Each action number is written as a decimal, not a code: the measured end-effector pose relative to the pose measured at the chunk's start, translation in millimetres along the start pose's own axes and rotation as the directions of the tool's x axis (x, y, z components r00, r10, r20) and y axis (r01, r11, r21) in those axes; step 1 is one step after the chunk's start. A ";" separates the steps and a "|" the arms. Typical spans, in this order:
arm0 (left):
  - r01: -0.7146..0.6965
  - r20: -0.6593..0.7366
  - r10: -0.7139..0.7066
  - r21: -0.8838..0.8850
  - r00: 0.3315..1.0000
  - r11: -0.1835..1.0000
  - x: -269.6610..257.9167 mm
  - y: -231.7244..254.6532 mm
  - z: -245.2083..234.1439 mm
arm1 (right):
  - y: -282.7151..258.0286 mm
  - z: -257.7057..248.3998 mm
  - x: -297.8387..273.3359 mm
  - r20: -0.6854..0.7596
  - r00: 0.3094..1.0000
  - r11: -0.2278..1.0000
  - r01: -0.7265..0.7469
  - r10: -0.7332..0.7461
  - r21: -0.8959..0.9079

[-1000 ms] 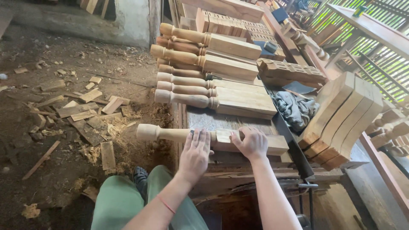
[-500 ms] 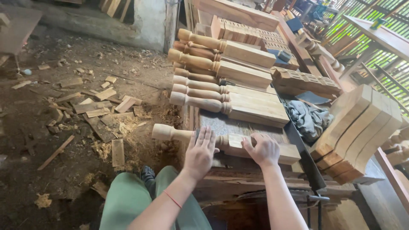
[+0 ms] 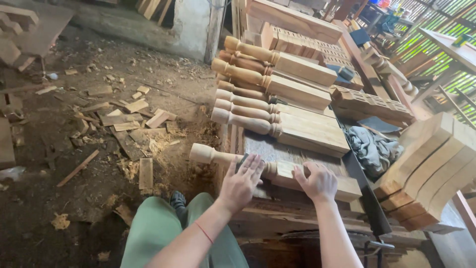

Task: The recorder is sanding and scraping a carved wooden furniture leg at a workbench to smooth its surface.

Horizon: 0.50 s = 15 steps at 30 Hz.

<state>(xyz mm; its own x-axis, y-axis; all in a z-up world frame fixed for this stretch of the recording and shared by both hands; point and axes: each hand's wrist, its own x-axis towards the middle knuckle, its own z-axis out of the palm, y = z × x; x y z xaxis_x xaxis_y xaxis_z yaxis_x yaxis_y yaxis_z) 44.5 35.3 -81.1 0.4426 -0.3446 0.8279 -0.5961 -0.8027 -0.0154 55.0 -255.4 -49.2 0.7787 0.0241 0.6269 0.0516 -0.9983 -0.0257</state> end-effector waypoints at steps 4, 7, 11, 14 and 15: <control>0.037 0.018 -0.037 -0.020 0.999 0.999 -7.1 -19.8 -52.0 | -13.7 -16.1 3.2 -0.009 1.000 1.000 0.003 -0.003 0.017; 0.237 0.112 -0.215 -0.260 0.970 0.936 4.3 -41.2 -124.4 | -36.0 -42.3 12.5 0.083 0.994 0.997 -0.071 0.070 0.010; 0.305 -0.210 -0.300 -0.009 0.930 0.952 -2.8 -96.3 -115.2 | -21.7 -23.5 -0.3 0.054 0.996 0.998 -0.065 0.065 -0.003; 0.302 -0.180 -0.275 0.148 0.944 0.942 -10.2 -95.2 -61.8 | -9.8 -11.6 2.8 0.022 1.000 1.000 -0.019 0.019 -0.009; 0.256 -0.091 -0.243 0.187 0.966 0.949 -15.7 -86.4 -40.2 | -7.1 -10.7 1.9 0.033 0.999 1.000 -0.013 0.013 -0.007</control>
<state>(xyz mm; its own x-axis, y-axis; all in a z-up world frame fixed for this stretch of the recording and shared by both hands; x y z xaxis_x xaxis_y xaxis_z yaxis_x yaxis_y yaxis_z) 62.1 129.6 -70.2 0.5111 -0.0935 0.8544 -0.3271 -0.9404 0.0928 49.4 -248.9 -39.6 0.7993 0.0124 0.6007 0.0372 -0.9989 -0.0288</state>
